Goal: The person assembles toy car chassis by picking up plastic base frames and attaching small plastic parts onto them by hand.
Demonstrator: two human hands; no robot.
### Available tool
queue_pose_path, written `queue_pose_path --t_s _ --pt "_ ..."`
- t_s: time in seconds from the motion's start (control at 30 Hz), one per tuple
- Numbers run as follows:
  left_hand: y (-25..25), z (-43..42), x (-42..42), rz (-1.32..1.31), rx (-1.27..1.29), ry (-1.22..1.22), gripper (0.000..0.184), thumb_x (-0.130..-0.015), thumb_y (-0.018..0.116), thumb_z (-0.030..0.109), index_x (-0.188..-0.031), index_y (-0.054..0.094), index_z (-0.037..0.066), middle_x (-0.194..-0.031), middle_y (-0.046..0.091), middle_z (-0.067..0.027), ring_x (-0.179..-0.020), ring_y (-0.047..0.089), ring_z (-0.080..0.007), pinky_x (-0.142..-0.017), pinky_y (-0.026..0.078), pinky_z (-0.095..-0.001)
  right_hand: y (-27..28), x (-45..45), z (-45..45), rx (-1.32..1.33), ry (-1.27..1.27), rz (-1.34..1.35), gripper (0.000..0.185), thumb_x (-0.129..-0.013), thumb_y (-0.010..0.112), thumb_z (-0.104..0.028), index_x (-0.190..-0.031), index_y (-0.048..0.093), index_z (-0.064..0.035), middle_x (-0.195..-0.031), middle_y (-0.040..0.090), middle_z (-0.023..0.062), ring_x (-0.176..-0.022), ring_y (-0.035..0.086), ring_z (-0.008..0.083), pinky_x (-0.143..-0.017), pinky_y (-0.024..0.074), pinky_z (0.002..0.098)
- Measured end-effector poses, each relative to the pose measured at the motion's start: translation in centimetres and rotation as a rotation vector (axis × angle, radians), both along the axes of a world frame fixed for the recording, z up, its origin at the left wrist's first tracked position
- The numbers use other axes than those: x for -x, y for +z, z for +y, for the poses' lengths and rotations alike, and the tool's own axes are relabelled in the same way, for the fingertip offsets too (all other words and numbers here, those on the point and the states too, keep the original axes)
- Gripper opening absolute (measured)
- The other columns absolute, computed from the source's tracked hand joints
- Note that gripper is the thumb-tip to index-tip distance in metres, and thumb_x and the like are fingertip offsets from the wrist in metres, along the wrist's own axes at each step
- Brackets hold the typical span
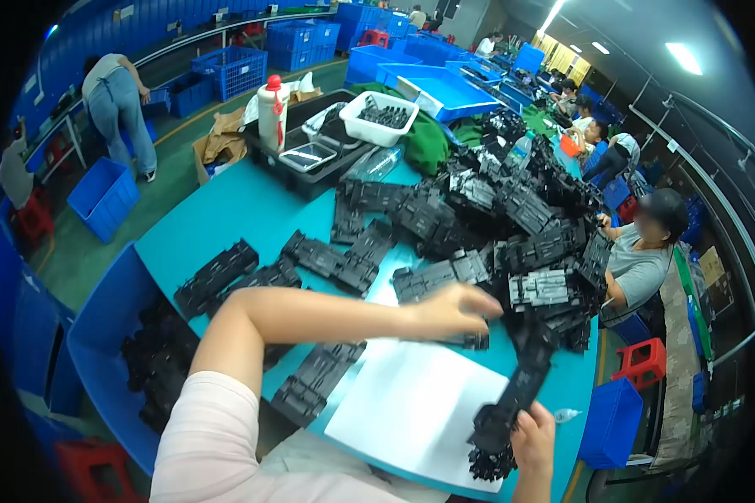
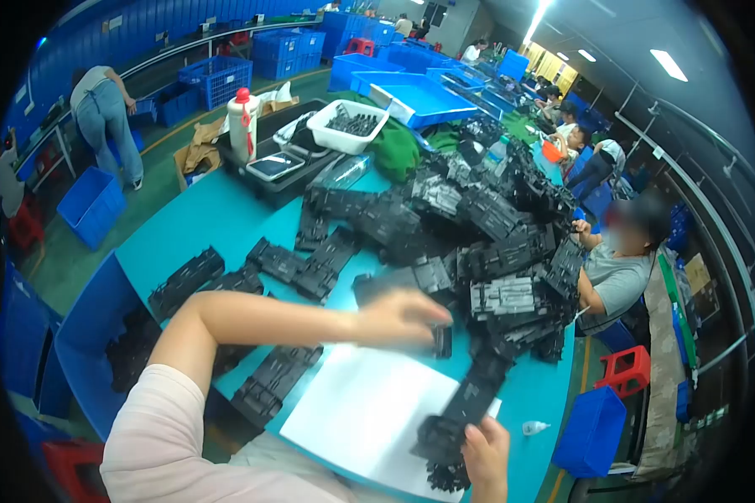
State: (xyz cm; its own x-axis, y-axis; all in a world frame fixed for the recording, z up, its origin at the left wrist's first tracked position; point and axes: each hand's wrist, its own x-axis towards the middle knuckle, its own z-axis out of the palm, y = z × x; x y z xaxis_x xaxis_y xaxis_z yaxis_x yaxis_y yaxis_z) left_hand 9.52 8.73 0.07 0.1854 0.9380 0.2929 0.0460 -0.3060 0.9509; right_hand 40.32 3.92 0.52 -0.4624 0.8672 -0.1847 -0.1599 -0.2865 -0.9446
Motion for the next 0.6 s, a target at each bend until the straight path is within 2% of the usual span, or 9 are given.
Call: queue_pose_path --t_s 0.03,0.07,0.1,0.13,0.17,0.27,0.37,0.5,0.6 --pt "-0.7 3.3 3.2 0.257 -0.340 0.269 0.032 -0.072 0.066 0.012 -0.102 0.067 0.001 -0.105 0.064 -0.0149 -0.095 0.061 -0.0260 -0.081 0.049 -0.0356 0.2 -0.4 -0.2 -0.040 -0.057 0.001 0.037 -0.083 0.061 -0.006 -0.116 0.053 0.0095 -0.106 0.064 0.0139 -0.090 0.064 0.0201 -0.080 0.0508 0.0321" --pt "0.5 5.2 6.3 0.310 -0.470 0.483 0.025 -0.069 0.060 0.006 -0.092 0.069 0.003 -0.094 0.063 -0.0153 -0.086 0.059 -0.0303 -0.078 0.048 -0.0380 0.6 -0.9 -0.8 -0.076 -0.116 0.002 0.037 -0.081 0.063 -0.008 -0.113 0.055 0.0101 -0.103 0.065 0.0147 -0.091 0.064 0.0214 -0.083 0.0511 0.0337" --pt "0.5 8.1 9.9 0.462 -0.639 0.666 0.025 -0.067 0.056 0.004 -0.087 0.070 0.003 -0.090 0.064 -0.0161 -0.089 0.059 -0.0325 -0.082 0.047 -0.0400 0.9 -2.1 -1.4 -0.079 -0.192 -0.147 0.027 -0.084 0.061 -0.009 -0.107 0.058 0.0056 -0.092 0.061 0.0084 -0.076 0.057 0.0164 -0.068 0.0459 0.0293" --pt "0.0 11.0 13.4 0.511 -0.572 0.816 0.023 -0.066 0.055 0.004 -0.084 0.070 0.003 -0.088 0.064 -0.0162 -0.090 0.058 -0.0343 -0.085 0.046 -0.0419 1.2 -3.3 -1.9 -0.081 -0.268 -0.298 0.019 -0.086 0.058 -0.011 -0.100 0.061 0.0011 -0.080 0.058 0.0021 -0.061 0.049 0.0114 -0.053 0.0407 0.0250" --pt "0.6 12.6 16.6 0.640 -0.626 0.953 0.024 -0.067 0.055 0.003 -0.085 0.070 0.003 -0.091 0.064 -0.0173 -0.091 0.058 -0.0349 -0.086 0.046 -0.0430 1.7 -3.8 -2.1 -0.120 -0.269 -0.325 0.023 -0.087 0.059 -0.013 -0.106 0.060 0.0014 -0.083 0.059 0.0011 -0.062 0.049 0.0092 -0.054 0.0400 0.0238" --pt "0.2 20.0 26.5 0.780 -0.561 1.173 0.022 -0.073 0.052 0.003 -0.085 0.071 0.003 -0.093 0.065 -0.0193 -0.095 0.059 -0.0350 -0.088 0.046 -0.0437 1.4 -5.3 -2.5 -0.164 -0.316 -0.377 0.031 -0.088 0.060 -0.014 -0.113 0.059 0.0029 -0.086 0.060 -0.0003 -0.065 0.047 0.0055 -0.056 0.0372 0.0213" --pt "1.0 24.0 32.6 0.847 -0.280 1.206 0.023 -0.078 0.052 0.006 -0.091 0.072 0.008 -0.099 0.066 -0.0171 -0.100 0.061 -0.0323 -0.088 0.048 -0.0430 2.1 -5.9 -3.3 -0.213 -0.356 -0.482 0.030 -0.088 0.062 -0.016 -0.108 0.060 0.0048 -0.083 0.060 -0.0005 -0.063 0.046 0.0053 -0.056 0.0358 0.0212" --pt "1.5 22.4 38.0 0.956 -0.142 1.430 0.021 -0.078 0.055 0.007 -0.092 0.071 0.010 -0.099 0.067 -0.0165 -0.096 0.064 -0.0334 -0.083 0.051 -0.0429 2.2 -6.0 -4.3 -0.307 -0.465 -0.544 0.026 -0.087 0.063 -0.016 -0.101 0.061 0.0049 -0.079 0.058 -0.0004 -0.063 0.046 0.0052 -0.055 0.0359 0.0209" --pt "1.0 20.4 42.2 0.797 0.266 1.467 0.022 -0.079 0.060 0.010 -0.098 0.069 0.003 -0.104 0.065 -0.0219 -0.101 0.063 -0.0366 -0.086 0.050 -0.0452 1.9 -6.6 -5.0 -0.217 -0.528 -0.591 0.021 -0.086 0.064 -0.016 -0.096 0.061 0.0030 -0.071 0.053 -0.0025 -0.058 0.042 0.0050 -0.050 0.0326 0.0221"
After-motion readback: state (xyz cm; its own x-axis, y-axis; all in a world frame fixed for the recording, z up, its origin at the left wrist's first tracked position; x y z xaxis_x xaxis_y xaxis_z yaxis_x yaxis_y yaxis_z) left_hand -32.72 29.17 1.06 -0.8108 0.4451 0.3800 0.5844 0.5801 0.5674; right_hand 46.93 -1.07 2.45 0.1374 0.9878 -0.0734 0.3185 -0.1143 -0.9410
